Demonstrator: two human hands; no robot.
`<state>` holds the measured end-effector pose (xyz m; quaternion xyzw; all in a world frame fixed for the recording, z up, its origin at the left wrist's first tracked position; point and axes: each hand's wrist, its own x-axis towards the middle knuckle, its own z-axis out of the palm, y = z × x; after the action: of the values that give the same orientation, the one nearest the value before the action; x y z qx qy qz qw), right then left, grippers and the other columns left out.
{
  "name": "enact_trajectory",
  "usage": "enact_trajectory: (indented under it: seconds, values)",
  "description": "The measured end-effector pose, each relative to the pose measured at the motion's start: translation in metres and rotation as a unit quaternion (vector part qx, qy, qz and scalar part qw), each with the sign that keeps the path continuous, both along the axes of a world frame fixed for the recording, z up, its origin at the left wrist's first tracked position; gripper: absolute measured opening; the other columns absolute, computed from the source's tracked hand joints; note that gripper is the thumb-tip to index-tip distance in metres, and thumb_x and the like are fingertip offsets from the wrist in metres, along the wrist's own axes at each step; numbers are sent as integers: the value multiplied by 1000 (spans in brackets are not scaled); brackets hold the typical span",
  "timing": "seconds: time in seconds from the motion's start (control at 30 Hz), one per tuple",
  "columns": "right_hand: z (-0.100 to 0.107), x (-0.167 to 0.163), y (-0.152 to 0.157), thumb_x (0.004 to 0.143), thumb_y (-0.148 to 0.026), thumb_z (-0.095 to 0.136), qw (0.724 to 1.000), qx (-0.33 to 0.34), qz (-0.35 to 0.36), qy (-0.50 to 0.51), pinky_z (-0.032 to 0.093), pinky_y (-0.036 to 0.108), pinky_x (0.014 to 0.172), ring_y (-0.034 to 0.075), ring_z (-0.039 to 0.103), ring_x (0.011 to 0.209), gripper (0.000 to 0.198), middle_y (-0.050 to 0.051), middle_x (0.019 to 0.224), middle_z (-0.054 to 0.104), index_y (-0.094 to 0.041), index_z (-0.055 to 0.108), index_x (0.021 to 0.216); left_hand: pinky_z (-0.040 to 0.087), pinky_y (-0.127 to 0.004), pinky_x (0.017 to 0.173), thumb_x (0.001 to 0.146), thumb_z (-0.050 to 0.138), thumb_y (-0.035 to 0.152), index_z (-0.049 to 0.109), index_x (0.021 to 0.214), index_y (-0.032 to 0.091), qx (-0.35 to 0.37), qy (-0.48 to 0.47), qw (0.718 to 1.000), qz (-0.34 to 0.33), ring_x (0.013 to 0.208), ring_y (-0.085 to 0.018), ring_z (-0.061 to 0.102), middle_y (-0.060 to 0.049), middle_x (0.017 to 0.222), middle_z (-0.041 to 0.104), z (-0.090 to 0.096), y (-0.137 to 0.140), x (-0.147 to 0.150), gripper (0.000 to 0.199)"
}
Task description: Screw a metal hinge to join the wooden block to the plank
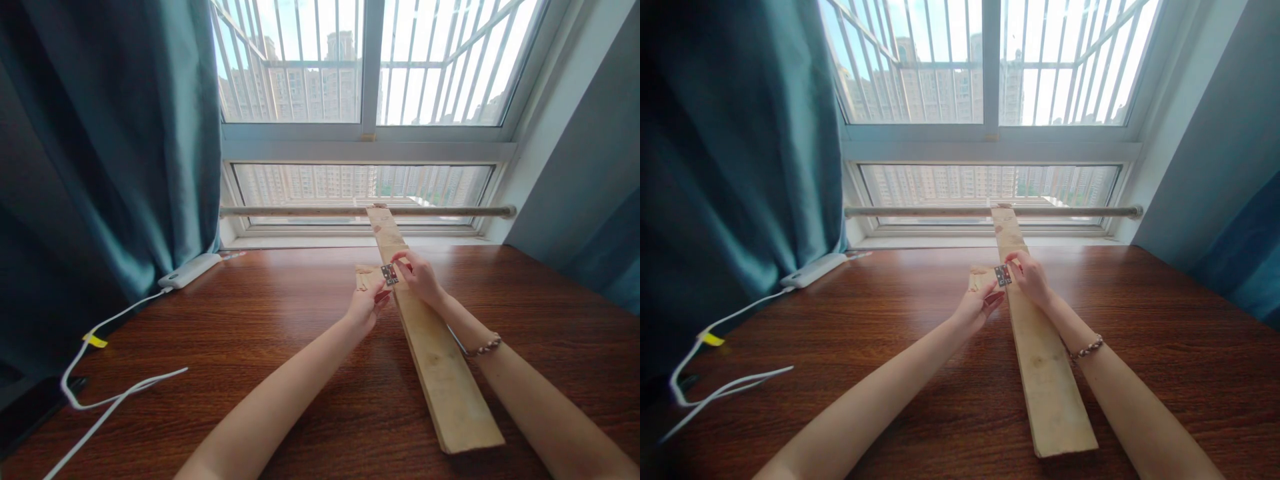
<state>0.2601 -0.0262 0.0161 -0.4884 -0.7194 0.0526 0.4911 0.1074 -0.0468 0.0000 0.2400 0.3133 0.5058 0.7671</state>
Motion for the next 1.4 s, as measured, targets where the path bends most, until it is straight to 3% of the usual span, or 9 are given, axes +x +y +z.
enact_trajectory:
  seconds: [0.3,0.4,0.47,0.57,0.7,0.77,1.0,1.17,1.4]
  values:
    - [6,-6,-6,80,-25,59,997,25,73,-15,41,24,55,12,52,63,10,4,81,61,-20,68,78,48,-23,63,75,64,9,64,86,13,-3,-5,1000,-5,57,-9,60,-5,74,67,-2,2,1,12]
    - [12,-8,-8,77,-28,64,989,12,74,126,37,22,49,9,46,56,9,2,77,60,-20,69,78,47,-22,62,75,64,8,64,86,13,-6,-3,1000,0,56,-9,59,-5,76,67,-4,2,1,12]
    - [17,-6,-8,75,-31,67,953,-29,90,287,30,19,41,6,37,46,14,-2,64,54,-19,68,81,47,-22,62,75,64,8,63,84,13,-7,1,1000,0,57,-9,59,-6,76,67,-5,2,1,10]
    - [25,2,-5,79,-26,63,838,-156,146,502,24,14,33,3,28,39,9,-5,56,46,-17,62,76,47,-22,62,74,66,9,63,81,13,-7,6,1000,-2,58,-9,60,-6,74,67,-4,1,1,8]
    - [30,17,0,84,-18,51,738,-315,160,575,31,11,32,5,41,44,19,0,59,51,-15,51,66,48,-22,62,74,66,10,62,80,13,-13,5,1000,-2,57,-10,60,-5,69,65,-3,1,0,7]
    - [28,22,0,83,-22,55,760,-335,149,537,33,13,32,6,43,46,18,3,62,54,-14,54,67,48,-22,62,76,64,10,62,82,13,-13,6,1000,1,57,-10,60,-5,69,65,-3,1,1,7]
    - [24,28,-6,63,-38,75,935,-309,136,110,19,19,40,5,32,45,31,-6,51,41,-13,69,79,49,-24,67,78,62,10,62,87,14,-6,-2,1000,10,60,-10,61,-6,75,67,-3,2,0,10]
    - [19,25,-2,65,-42,71,959,-247,139,-16,15,23,45,5,24,47,32,-9,47,29,-13,73,79,49,-24,67,79,61,12,63,90,13,-10,4,1000,2,60,-10,61,-7,76,68,-2,1,0,11]
    - [18,20,-4,66,-40,70,965,-211,154,3,18,24,48,6,27,50,27,-8,49,32,-14,70,72,49,-24,67,82,57,12,63,92,12,-14,6,1000,-1,59,-10,61,-7,78,68,0,0,0,11]
